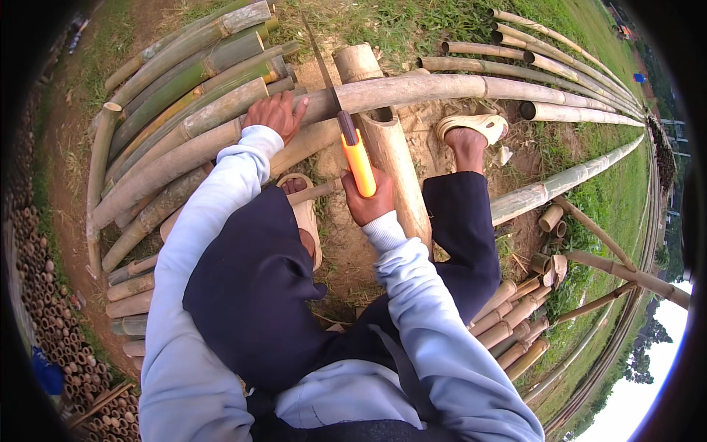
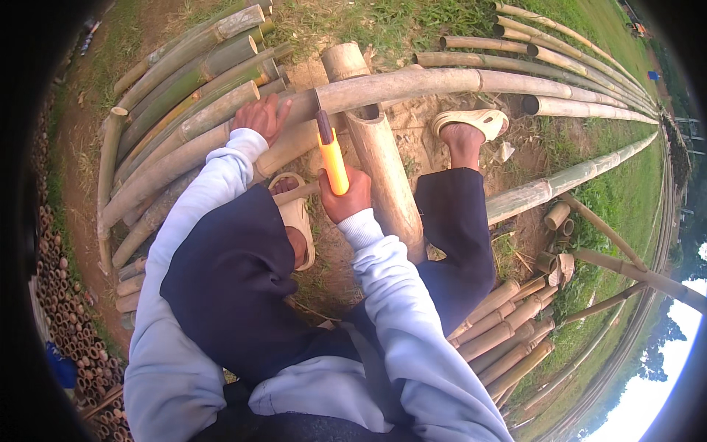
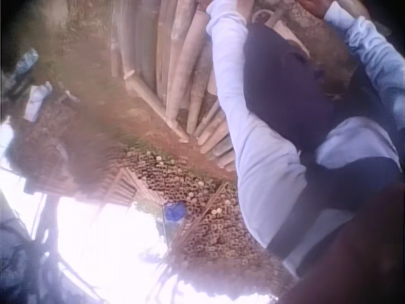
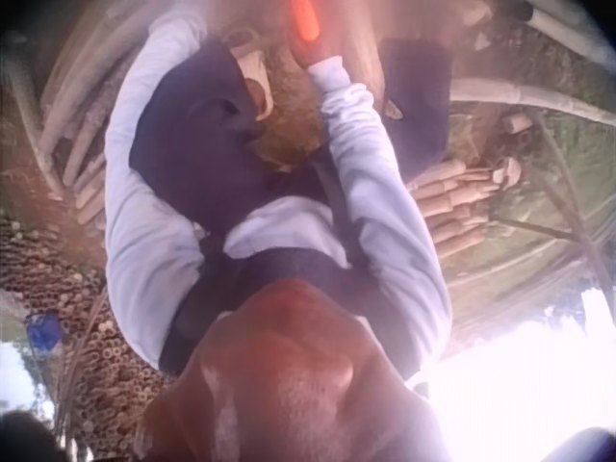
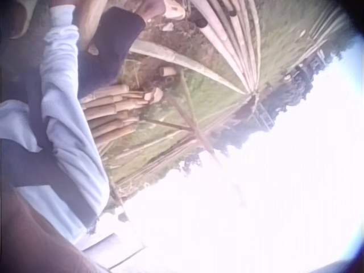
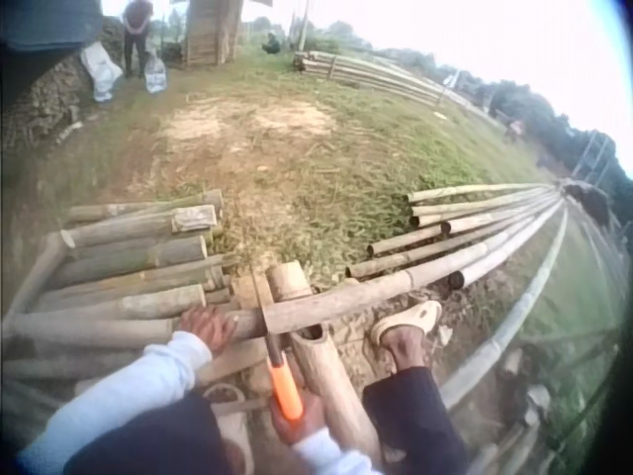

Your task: The person sits on the ground and uses a hand saw to cut bamboo poles into shorter sections. They repeatedly position a pole, saw through it, and move the cut piece aside.

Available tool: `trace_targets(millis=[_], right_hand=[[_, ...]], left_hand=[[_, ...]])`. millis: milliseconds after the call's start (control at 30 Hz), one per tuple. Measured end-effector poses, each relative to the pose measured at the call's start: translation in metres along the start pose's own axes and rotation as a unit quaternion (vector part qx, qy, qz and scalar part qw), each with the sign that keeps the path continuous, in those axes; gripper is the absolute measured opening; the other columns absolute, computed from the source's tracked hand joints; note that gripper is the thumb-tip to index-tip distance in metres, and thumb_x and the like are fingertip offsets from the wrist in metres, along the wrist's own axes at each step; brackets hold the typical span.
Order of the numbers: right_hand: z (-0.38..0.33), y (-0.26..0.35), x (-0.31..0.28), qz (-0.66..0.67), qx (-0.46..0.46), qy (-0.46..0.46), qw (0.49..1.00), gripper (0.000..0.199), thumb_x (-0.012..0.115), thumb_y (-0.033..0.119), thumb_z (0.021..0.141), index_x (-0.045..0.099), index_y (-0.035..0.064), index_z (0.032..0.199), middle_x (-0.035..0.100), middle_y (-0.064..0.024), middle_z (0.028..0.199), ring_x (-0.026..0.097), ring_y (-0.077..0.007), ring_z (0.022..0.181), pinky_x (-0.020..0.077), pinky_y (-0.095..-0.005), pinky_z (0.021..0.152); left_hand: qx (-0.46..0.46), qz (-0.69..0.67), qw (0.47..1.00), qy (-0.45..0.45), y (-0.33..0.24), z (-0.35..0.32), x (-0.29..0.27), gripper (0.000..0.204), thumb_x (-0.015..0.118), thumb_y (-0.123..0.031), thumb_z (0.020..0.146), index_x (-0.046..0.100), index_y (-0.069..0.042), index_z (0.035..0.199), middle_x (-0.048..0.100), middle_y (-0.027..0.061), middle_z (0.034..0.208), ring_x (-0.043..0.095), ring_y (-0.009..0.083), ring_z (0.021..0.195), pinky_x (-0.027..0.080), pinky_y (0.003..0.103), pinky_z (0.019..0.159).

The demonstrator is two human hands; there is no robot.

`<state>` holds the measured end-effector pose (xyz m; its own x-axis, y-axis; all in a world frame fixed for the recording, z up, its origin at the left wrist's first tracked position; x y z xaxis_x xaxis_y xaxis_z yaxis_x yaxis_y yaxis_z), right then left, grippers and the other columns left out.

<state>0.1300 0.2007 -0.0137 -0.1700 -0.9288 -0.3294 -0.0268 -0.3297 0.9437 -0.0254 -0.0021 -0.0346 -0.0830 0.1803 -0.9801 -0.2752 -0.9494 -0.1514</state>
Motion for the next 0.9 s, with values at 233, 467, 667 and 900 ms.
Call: trace_targets(millis=[233, 467, 667, 900], right_hand=[[-0.169, 0.011, -0.078, -0.024, 0.131, 0.054, 0.990, 0.023, 0.071, 0.005, 0.091, 0.072, -0.0033, 0.113, 0.067, -0.0128, 0.072, 0.069, -0.0190, 0.065, 0.0534, -0.0327, 0.065], [-0.045, -0.017, -0.021, 0.014, 0.055, 0.001, 0.998, 0.022, 0.073, 0.011, 0.093, 0.064, -0.0035, 0.080, 0.056, -0.0131, 0.059, 0.053, -0.0187, 0.052, 0.0442, -0.0363, 0.054], [-0.079, -0.004, -0.035, 0.015, 0.073, 0.017, 0.997, 0.019, 0.074, 0.011, 0.093, 0.066, -0.0036, 0.085, 0.058, -0.0119, 0.062, 0.053, -0.0160, 0.054, 0.0451, -0.0350, 0.055], [-0.144, 0.022, -0.071, -0.026, 0.105, 0.023, 0.994, 0.012, 0.073, 0.005, 0.091, 0.071, -0.0031, 0.099, 0.063, -0.0131, 0.067, 0.063, -0.0189, 0.058, 0.0506, -0.0341, 0.060]], left_hand=[[-0.020, -0.004, 1.000, -0.004, 0.012, -0.011, 0.004, 0.047, 0.046, -0.047, 0.107, 0.064, -0.003, 0.104, 0.073, 0.0242, 0.099, 0.069, 0.0426, 0.093, 0.053, 0.052, 0.088], [-0.012, -0.016, 1.000, 0.011, 0.001, -0.001, 0.001, 0.047, 0.046, -0.046, 0.107, 0.065, -0.003, 0.106, 0.073, 0.0222, 0.101, 0.069, 0.0427, 0.095, 0.053, 0.052, 0.089], [-0.030, -0.006, 0.998, 0.045, 0.008, 0.000, -0.007, 0.051, 0.046, -0.049, 0.106, 0.064, -0.001, 0.111, 0.072, 0.0231, 0.108, 0.068, 0.0433, 0.098, 0.053, 0.051, 0.091], [-0.002, 0.015, 0.997, 0.070, 0.009, -0.016, 0.000, 0.074, 0.065, -0.065, 0.088, 0.058, -0.002, 0.125, 0.070, 0.0235, 0.114, 0.067, 0.0432, 0.104, 0.051, 0.052, 0.096]])
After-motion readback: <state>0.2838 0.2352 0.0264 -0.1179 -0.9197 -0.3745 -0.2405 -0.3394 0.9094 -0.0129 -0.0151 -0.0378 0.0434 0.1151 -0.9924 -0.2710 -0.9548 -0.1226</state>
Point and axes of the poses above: each hand's wrist, its own z-axis towards the middle knuckle, its own x-axis out of the palm, y = z × x, the point moved 4 cm from there along z, towards the middle knuckle
